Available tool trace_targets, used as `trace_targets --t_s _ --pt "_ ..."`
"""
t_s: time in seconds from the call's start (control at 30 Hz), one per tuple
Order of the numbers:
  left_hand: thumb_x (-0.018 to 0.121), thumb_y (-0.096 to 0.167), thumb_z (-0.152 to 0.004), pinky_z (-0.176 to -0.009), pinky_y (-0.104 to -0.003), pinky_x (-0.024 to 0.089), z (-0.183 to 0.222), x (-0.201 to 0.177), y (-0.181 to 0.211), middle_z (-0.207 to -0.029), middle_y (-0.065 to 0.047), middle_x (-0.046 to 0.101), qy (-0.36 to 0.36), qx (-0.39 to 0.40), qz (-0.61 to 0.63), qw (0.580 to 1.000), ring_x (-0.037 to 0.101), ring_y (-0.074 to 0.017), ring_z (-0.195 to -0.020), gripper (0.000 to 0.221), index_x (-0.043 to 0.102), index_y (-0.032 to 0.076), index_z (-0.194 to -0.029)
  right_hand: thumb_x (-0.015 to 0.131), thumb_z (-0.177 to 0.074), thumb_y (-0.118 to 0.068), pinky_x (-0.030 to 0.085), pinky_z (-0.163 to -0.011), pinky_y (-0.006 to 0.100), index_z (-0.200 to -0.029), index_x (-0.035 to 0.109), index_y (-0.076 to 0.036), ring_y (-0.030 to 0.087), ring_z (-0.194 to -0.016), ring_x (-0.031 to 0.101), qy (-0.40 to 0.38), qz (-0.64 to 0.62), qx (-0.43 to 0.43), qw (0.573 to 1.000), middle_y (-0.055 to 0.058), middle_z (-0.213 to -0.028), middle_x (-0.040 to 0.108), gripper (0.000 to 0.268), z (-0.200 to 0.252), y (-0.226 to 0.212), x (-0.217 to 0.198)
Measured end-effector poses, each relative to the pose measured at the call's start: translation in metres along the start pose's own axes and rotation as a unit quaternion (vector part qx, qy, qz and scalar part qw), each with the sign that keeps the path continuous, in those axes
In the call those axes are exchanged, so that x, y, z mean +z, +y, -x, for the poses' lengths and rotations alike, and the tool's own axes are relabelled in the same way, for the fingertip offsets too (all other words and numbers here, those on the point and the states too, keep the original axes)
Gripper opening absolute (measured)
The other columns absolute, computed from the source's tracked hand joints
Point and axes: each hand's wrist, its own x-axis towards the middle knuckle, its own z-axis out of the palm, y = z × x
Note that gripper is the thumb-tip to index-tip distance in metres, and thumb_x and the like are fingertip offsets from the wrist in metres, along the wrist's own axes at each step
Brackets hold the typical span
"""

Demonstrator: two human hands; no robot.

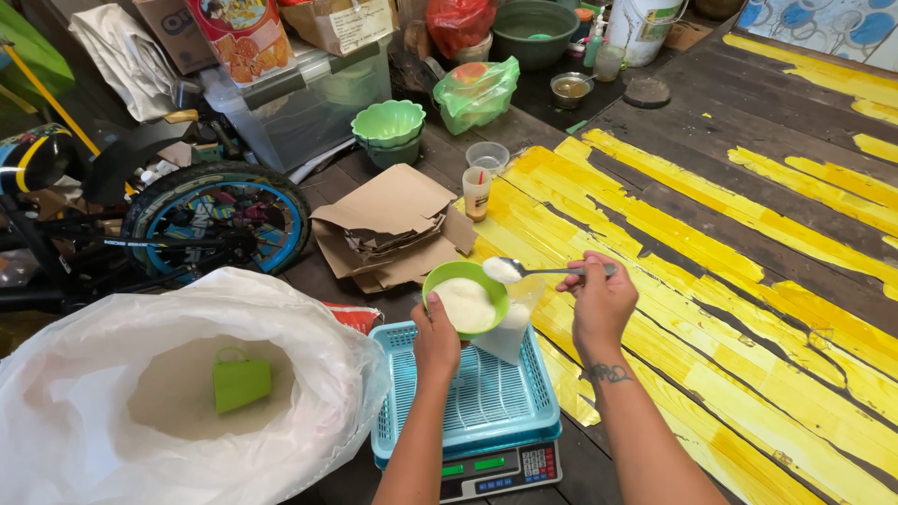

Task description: Packaging sugar from a large sack into smaller plastic bags using a scoop, spoon, and digital scale.

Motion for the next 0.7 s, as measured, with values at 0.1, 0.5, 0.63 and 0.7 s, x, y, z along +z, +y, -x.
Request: trace_targets --t_s 0.1,0.5,0.63,0.7 --pt "0.015 0.066 -0.105 -0.076 -0.037 0.065 -0.007 -0.003 -0.011 -0.103 -0.023 0.068 0.010 -0.003 0.002 1.000 0.079 -0.0292 -0.078 0.079 0.035 0.003 -0.148 0.050 -0.103 -0.004 0.063 -0.054 0.028 -0.113 0.058 0.007 0.011 -0.062 0.063 0.015 0.021 -0.017 1.000 0.015 -0.084 0.065 0.017 -0.013 0.010 -0.014" --pt "0.019 0.066 -0.104 -0.075 -0.037 0.067 0.005 -0.029 0.013 -0.111 -0.030 0.062 0.034 0.002 0.067 0.997 0.078 -0.0341 -0.083 0.079 0.036 0.001 -0.146 0.051 -0.103 -0.003 0.065 -0.056 0.032 -0.112 0.062 0.010 0.017 -0.063 0.067 0.006 0.117 -0.028 0.993 0.020 -0.085 0.068 0.019 -0.017 0.041 -0.023" --pt "0.023 0.066 -0.104 -0.072 -0.037 0.068 0.006 -0.035 0.020 -0.112 -0.034 0.061 0.045 0.008 0.090 0.995 0.077 -0.0393 -0.085 0.078 0.037 0.001 -0.145 0.052 -0.103 -0.002 0.065 -0.059 0.035 -0.111 0.064 0.010 0.019 -0.066 0.068 -0.043 0.135 -0.031 0.989 0.021 -0.087 0.069 0.019 -0.013 0.047 -0.018" --pt "0.021 0.066 -0.104 -0.074 -0.037 0.068 0.007 -0.039 0.024 -0.114 -0.034 0.060 0.045 0.007 0.094 0.995 0.076 -0.0395 -0.088 0.079 0.037 0.001 -0.146 0.060 -0.099 0.002 0.065 -0.061 0.036 -0.104 0.072 0.004 0.022 -0.065 0.072 -0.121 0.190 -0.055 0.973 0.021 -0.084 0.072 0.013 -0.013 0.051 -0.018"
